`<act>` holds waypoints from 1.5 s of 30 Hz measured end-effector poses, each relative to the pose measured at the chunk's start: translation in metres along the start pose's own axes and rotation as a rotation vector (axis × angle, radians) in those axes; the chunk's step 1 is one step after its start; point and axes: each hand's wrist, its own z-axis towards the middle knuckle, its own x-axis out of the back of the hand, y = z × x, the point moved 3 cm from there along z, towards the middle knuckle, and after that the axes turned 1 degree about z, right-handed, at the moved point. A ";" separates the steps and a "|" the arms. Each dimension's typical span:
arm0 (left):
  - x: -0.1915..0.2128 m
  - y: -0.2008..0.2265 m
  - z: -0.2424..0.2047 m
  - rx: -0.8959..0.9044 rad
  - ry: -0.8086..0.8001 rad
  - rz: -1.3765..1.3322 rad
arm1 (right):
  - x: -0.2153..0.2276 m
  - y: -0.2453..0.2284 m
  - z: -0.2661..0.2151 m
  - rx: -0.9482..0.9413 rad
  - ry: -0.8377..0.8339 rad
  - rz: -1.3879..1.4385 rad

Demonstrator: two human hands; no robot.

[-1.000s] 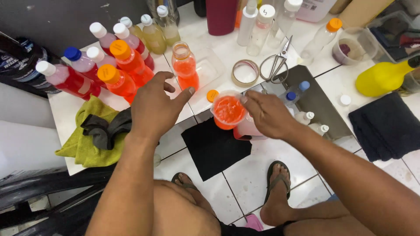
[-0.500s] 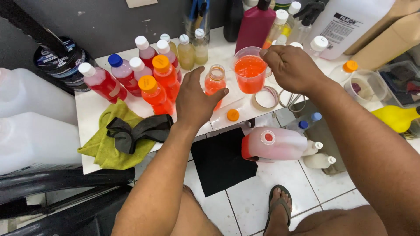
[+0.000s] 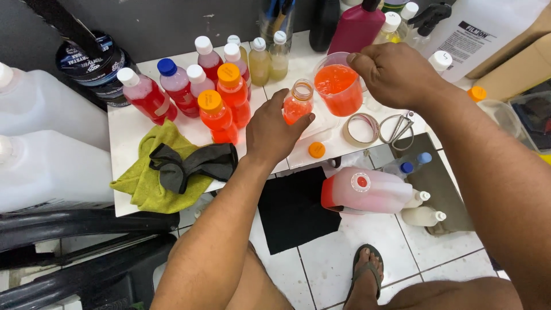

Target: The person pours an orange liquid from a large pink jug into a measuring cup, then transfers it into small clear bottles. They cap the bottles and wipe them with a cloth. The process is repeated for multiple bottles.

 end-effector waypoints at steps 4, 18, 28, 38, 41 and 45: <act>0.000 -0.002 -0.001 -0.002 -0.010 0.034 | 0.003 0.001 0.003 0.046 0.010 -0.124; -0.001 -0.001 0.000 0.003 -0.031 0.060 | 0.015 -0.015 0.009 0.036 -0.013 -0.353; -0.003 -0.005 0.001 -0.037 -0.004 0.049 | 0.017 -0.020 0.010 0.084 -0.002 -0.422; -0.004 -0.004 0.001 -0.039 0.001 0.045 | 0.028 -0.030 0.008 0.066 -0.009 -0.525; -0.005 -0.004 0.000 -0.045 0.005 0.041 | 0.030 -0.030 0.009 0.094 -0.001 -0.514; -0.004 -0.003 0.000 -0.033 -0.005 0.044 | 0.034 -0.032 0.009 0.115 0.030 -0.536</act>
